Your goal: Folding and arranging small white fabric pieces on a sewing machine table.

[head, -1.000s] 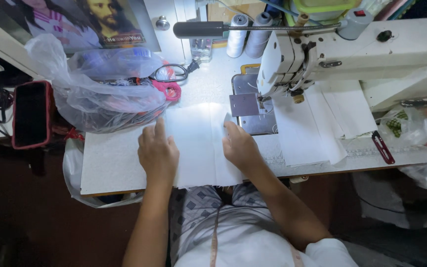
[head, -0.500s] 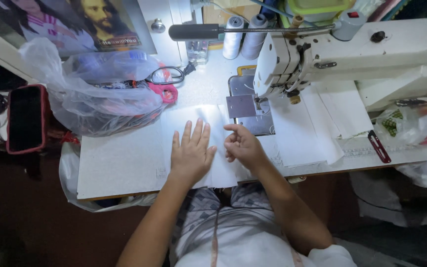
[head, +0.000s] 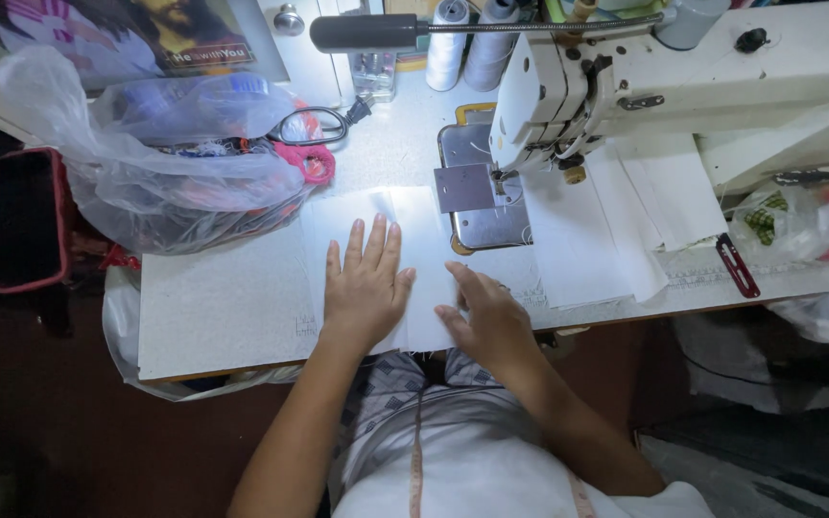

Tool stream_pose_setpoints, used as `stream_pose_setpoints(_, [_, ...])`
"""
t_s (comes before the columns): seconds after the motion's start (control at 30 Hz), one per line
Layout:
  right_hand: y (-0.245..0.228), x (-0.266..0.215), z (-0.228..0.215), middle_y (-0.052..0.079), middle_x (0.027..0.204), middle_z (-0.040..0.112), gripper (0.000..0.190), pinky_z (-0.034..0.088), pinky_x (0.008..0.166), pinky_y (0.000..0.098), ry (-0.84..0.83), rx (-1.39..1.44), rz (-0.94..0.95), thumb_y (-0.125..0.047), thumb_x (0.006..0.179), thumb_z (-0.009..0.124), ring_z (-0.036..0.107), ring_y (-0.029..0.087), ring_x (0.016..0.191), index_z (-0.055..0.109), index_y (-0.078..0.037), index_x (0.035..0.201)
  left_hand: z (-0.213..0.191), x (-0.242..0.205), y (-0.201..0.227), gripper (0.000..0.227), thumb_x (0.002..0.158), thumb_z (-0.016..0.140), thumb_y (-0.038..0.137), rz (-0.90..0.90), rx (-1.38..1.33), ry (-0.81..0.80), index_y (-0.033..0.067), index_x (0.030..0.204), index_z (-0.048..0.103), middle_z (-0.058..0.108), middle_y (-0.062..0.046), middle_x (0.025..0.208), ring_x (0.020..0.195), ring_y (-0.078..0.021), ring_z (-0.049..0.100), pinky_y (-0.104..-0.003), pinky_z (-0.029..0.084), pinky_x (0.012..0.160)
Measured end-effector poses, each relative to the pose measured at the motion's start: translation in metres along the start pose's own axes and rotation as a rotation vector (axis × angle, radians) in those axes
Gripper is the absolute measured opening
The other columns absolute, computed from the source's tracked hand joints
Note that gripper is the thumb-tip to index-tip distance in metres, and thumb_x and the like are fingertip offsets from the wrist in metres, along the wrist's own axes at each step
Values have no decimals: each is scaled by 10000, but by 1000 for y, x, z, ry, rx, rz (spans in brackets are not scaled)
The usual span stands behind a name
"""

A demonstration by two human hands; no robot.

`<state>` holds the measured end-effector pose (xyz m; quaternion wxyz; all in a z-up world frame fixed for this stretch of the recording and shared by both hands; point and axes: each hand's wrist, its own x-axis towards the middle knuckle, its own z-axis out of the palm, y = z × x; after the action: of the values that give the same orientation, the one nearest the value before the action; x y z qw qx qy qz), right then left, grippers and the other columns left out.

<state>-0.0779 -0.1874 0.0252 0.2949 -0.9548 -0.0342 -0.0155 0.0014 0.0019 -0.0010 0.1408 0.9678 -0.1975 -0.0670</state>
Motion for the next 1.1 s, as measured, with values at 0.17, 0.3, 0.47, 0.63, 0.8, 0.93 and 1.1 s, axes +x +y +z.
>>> stream_pose_setpoints(0.17, [1, 4, 13, 62, 783, 644, 497, 561, 627, 403, 70, 188, -4, -144, 942, 652, 659, 259, 688, 564, -115, 1430, -3, -3, 1, 646, 1069, 259, 499, 5, -18, 11, 164, 1621, 272, 179, -100, 1709, 1569, -334, 104, -621, 54, 1213])
stream_pose_setpoints(0.3, [14, 12, 26, 93, 830, 662, 516, 562, 650, 420, 106, 296, 91, -157, 903, 703, 674, 285, 767, 594, -202, 1406, -3, -3, -1, 639, 1064, 252, 480, 1, -62, 18, 161, 1617, 284, 191, -94, 1707, 1572, -321, 108, -609, 49, 1219])
stream_pose_setpoints(0.47, [31, 22, 35, 71, 903, 622, 526, 575, 664, 352, 3, 637, 86, -75, 825, 768, 635, 193, 736, 637, -134, 1330, 0, -2, -4, 628, 1054, 280, 443, 9, -84, 41, 157, 1613, 303, 213, -92, 1701, 1569, -309, 133, -596, 68, 1223])
stream_pose_setpoints(0.63, [25, 19, 27, 106, 828, 651, 412, 570, 625, 411, 36, 467, 29, -108, 852, 752, 686, 282, 703, 691, -156, 1256, 3, -3, -5, 612, 1044, 330, 431, 28, -122, 128, 148, 1584, 377, 294, -109, 1673, 1553, -325, 202, -609, 113, 1217])
stream_pose_setpoints(0.8, [4, 16, 8, 218, 839, 674, 330, 567, 598, 526, 45, 245, -12, -41, 940, 628, 705, 438, 718, 685, -83, 1262, 7, -2, -9, 591, 1030, 389, 429, 36, -150, 197, 145, 1545, 450, 366, -115, 1640, 1531, -329, 273, -617, 172, 1208])
stream_pose_setpoints(0.93, [2, 12, -2, 144, 826, 699, 352, 603, 605, 488, -68, -98, 28, -138, 1007, 536, 740, 350, 687, 654, -150, 1339, 7, -1, -9, 610, 1012, 443, 470, 36, -105, 182, 163, 1539, 461, 372, -131, 1634, 1525, -355, 279, -641, 180, 1196])
stream_pose_setpoints(1.1, [-2, 9, -10, 139, 763, 726, 371, 613, 589, 471, -83, -219, 28, -174, 1030, 508, 750, 334, 648, 630, -209, 1379, -2, -5, -4, 617, 1014, 402, 524, 1, -48, 169, 229, 1555, 441, 318, -126, 1661, 1538, -403, 199, -694, 103, 1177])
